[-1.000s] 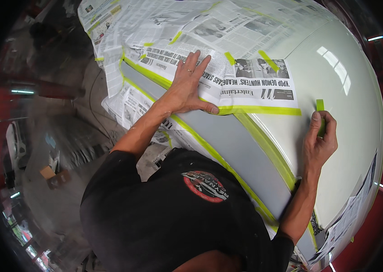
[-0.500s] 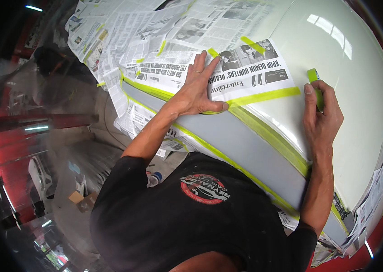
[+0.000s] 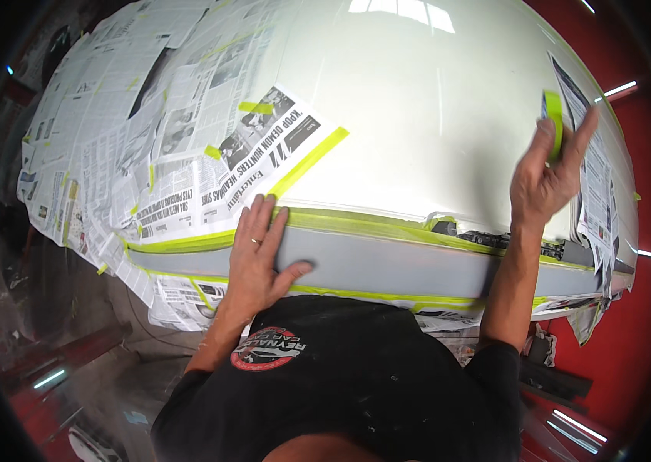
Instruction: The person applies newspaper sheets to the hood of a white car and secures them with bright green masking tape. They smooth the paper and tape along the contours of the hood and windshield area, ensuring the surface is fully covered for painting preparation.
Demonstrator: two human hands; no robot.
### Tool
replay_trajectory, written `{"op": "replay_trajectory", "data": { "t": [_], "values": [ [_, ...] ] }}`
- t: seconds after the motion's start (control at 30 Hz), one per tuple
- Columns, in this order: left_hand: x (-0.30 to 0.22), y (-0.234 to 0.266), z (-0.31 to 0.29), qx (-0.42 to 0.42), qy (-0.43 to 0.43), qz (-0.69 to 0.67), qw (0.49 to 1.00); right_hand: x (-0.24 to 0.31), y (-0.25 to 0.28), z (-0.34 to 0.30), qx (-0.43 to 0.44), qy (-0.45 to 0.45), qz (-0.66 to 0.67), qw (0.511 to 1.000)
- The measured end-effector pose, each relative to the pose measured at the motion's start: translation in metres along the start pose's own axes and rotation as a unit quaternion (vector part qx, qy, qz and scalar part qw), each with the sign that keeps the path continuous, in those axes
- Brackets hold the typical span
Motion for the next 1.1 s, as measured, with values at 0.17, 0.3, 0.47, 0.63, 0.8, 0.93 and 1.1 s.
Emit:
{"op": "replay_trajectory", "data": {
  "t": [0.17,0.3,0.47,0.63,0.8,0.93,1.1],
  "values": [
    [-0.018,-0.009,-0.011,-0.046,-0.037,0.094,0.994,-0.072,0.093,-0.084,0.084,-0.075,-0.284,0.952],
    [-0.024,-0.005,-0.011,-0.052,-0.026,0.102,0.993,-0.094,0.150,-0.160,0.069,-0.103,-0.341,0.932],
    [-0.020,-0.002,-0.020,-0.080,-0.032,0.085,0.993,-0.103,0.171,-0.172,0.059,-0.168,-0.307,0.935],
    [-0.032,-0.001,-0.017,-0.115,-0.038,0.103,0.987,-0.102,0.166,-0.169,0.016,-0.165,-0.210,0.964],
    [-0.021,-0.008,-0.019,-0.144,0.015,0.117,0.983,-0.114,0.159,-0.168,-0.028,-0.152,-0.136,0.979],
    [-0.092,-0.053,0.011,-0.121,0.007,0.215,0.969,-0.111,0.167,-0.166,-0.020,-0.114,-0.141,0.983],
    [-0.190,-0.100,0.046,-0.152,0.002,0.185,0.971,-0.104,0.174,-0.166,0.020,-0.065,-0.086,0.994]
  ]
}}
Point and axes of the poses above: each hand's wrist, its own z-axis towards the middle knuckle, its own y-axis out of the back of the hand, x = y × z, the point moved 9 cm from there along z, towards the middle knuckle, and after that the axes turned 10 degrees about x, right-handed, at the moved point
